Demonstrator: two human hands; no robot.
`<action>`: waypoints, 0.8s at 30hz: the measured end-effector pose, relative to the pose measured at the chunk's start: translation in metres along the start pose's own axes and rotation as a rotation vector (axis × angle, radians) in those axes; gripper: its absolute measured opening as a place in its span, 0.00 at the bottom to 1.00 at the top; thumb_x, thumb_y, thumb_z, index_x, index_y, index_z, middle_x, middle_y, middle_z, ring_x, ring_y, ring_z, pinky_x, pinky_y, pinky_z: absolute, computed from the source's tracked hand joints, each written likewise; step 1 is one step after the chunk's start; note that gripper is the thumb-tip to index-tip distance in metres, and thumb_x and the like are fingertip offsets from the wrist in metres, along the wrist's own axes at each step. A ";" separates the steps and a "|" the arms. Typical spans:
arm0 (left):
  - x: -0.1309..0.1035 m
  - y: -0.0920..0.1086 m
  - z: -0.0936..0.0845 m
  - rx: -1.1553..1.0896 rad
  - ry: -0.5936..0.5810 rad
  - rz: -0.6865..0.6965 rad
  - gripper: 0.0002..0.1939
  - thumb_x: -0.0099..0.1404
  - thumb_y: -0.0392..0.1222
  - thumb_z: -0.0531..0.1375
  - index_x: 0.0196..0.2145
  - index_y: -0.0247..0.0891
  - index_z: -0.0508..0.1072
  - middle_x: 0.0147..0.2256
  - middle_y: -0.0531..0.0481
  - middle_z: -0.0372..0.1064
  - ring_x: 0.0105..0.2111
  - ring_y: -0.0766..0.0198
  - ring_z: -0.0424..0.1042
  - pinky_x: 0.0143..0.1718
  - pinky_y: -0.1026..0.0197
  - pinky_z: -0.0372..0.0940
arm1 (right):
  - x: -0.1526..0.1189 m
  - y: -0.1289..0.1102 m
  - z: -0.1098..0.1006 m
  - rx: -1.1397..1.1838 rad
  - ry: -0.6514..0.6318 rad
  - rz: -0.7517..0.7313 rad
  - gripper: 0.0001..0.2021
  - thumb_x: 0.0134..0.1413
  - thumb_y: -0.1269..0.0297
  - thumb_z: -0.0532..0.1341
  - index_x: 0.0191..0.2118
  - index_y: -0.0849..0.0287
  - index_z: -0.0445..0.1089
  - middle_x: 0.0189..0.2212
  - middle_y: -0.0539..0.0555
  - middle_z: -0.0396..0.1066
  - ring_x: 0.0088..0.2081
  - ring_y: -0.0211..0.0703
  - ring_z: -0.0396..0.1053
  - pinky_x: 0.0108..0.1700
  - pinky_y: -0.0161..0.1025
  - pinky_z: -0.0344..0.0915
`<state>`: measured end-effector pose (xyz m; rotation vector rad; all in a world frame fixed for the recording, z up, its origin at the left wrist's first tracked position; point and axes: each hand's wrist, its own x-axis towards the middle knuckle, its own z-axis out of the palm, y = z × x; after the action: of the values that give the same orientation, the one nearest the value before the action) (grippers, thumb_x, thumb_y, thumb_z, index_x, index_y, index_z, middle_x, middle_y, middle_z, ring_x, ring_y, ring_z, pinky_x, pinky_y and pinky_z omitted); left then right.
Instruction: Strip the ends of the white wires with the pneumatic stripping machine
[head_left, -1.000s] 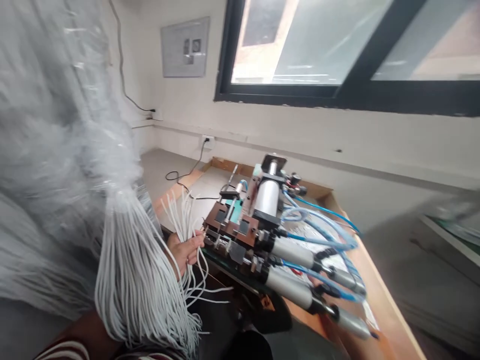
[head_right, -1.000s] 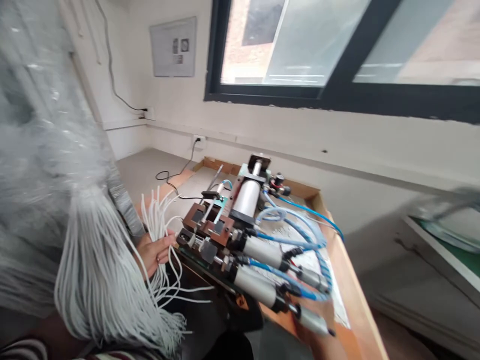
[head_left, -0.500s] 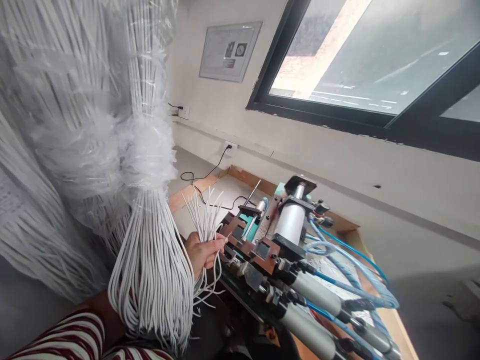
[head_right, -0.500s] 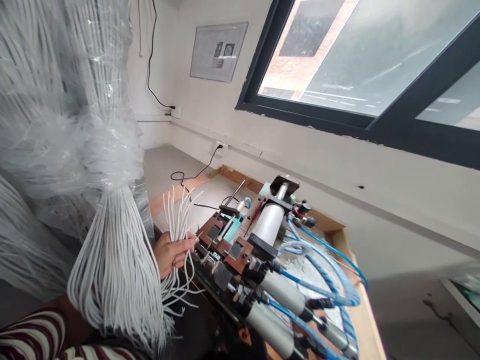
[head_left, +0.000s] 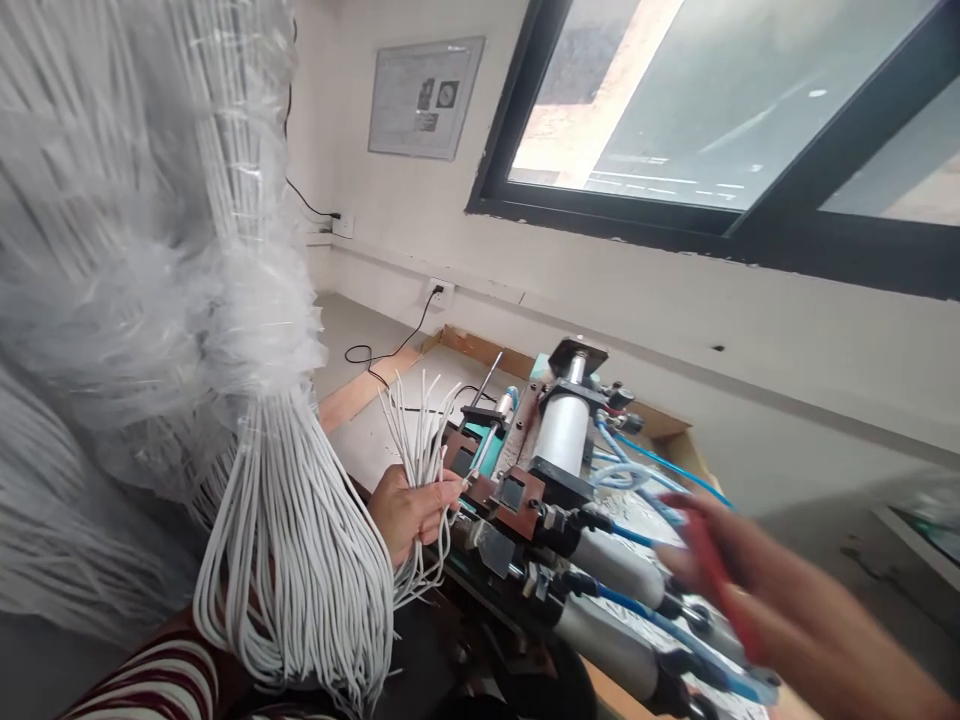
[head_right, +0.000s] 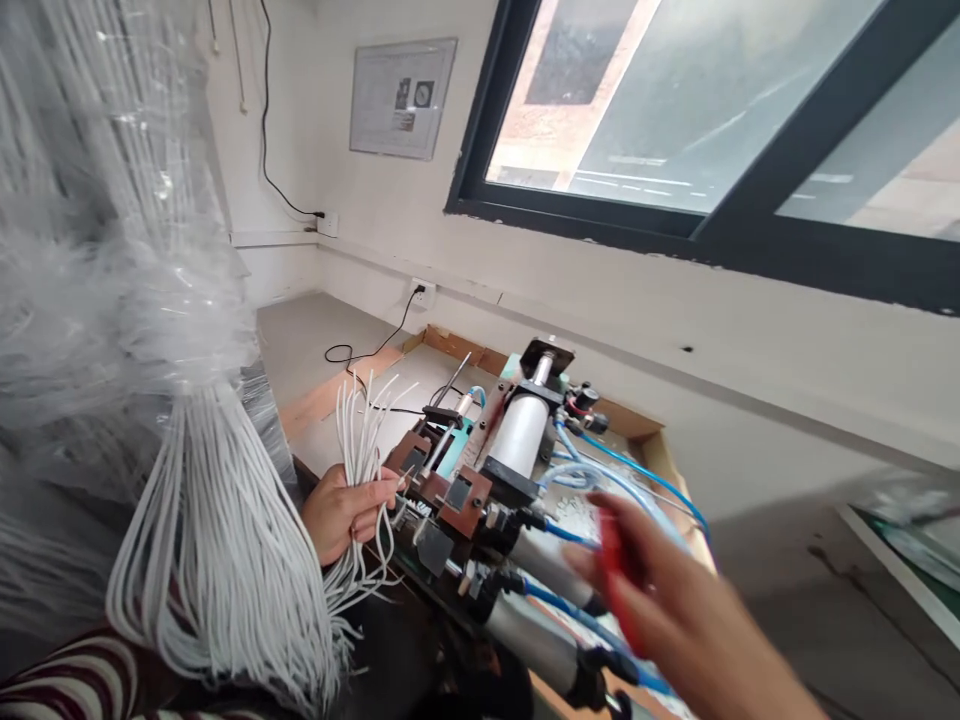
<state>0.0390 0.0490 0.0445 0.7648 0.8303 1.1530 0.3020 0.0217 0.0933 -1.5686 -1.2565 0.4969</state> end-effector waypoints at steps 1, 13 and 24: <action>0.000 0.000 0.003 0.002 -0.010 -0.002 0.11 0.47 0.42 0.63 0.26 0.31 0.70 0.17 0.57 0.63 0.09 0.79 0.47 0.11 0.68 0.40 | -0.004 -0.010 0.014 -0.077 -0.221 -0.003 0.21 0.19 0.60 0.71 0.31 0.53 0.75 0.18 0.53 0.67 0.20 0.44 0.61 0.24 0.43 0.57; 0.005 -0.001 0.011 0.043 -0.043 0.026 0.10 0.48 0.40 0.63 0.26 0.31 0.70 0.15 0.58 0.62 0.10 0.78 0.48 0.10 0.69 0.42 | -0.015 -0.062 0.063 -0.355 -0.980 -0.186 0.14 0.48 0.52 0.58 0.32 0.60 0.67 0.23 0.49 0.65 0.24 0.38 0.60 0.24 0.33 0.54; 0.006 -0.003 0.011 0.077 -0.022 0.034 0.11 0.48 0.42 0.63 0.27 0.31 0.70 0.16 0.58 0.61 0.10 0.79 0.48 0.11 0.68 0.41 | -0.004 -0.036 0.066 -0.421 -0.693 -0.212 0.13 0.43 0.52 0.59 0.22 0.58 0.69 0.14 0.47 0.63 0.18 0.38 0.58 0.21 0.33 0.54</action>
<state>0.0510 0.0535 0.0457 0.8567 0.8501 1.1457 0.2302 0.0453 0.0982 -1.6300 -2.1425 0.7031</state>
